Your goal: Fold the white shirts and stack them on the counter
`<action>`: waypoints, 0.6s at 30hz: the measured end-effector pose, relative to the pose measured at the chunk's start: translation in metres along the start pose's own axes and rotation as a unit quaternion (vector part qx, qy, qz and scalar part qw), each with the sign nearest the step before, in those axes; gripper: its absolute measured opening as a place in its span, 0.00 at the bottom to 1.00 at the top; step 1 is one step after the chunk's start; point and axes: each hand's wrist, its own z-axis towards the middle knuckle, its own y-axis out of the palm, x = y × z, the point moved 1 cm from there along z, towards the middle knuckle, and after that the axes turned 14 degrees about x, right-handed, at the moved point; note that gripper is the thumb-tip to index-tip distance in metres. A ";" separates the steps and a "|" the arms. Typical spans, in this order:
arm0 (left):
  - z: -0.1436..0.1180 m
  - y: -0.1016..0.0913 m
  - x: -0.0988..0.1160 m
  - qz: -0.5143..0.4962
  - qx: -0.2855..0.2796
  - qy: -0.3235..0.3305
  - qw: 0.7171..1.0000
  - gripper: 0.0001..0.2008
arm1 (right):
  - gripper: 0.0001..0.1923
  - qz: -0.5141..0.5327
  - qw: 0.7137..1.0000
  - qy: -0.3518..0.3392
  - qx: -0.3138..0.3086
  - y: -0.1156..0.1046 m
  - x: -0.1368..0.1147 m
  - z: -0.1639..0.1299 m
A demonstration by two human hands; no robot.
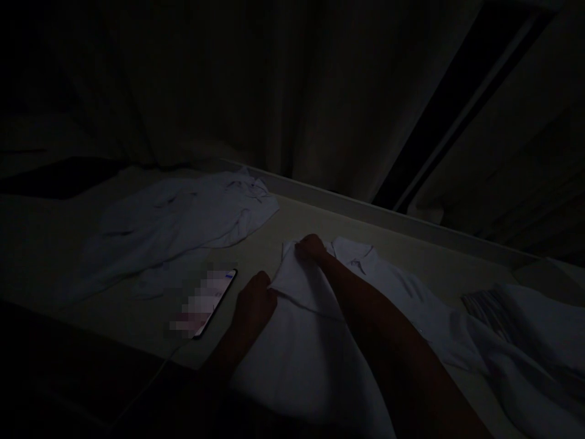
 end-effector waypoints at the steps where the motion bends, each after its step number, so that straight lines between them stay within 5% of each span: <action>1: 0.000 -0.003 -0.001 0.004 0.000 -0.013 1.000 0.11 | 0.18 0.007 1.000 -0.002 0.004 0.001 -0.002 -0.001; 4: 0.002 -0.013 0.000 -0.007 0.031 0.014 0.999 0.16 | 0.17 0.003 1.000 -0.005 0.020 0.004 -0.007 -0.004; 7: -0.001 -0.018 0.006 -0.039 0.063 0.130 0.989 0.21 | 0.13 -0.014 0.999 -0.007 0.040 0.007 -0.009 -0.007; 10: -0.015 -0.007 0.010 -0.014 0.035 0.227 0.973 0.21 | 0.13 -0.029 0.998 -0.016 0.059 0.009 -0.008 -0.008; 18: -0.050 0.026 0.006 0.105 0.031 0.133 0.985 0.34 | 0.15 -0.073 0.993 -0.041 0.084 0.013 -0.009 -0.017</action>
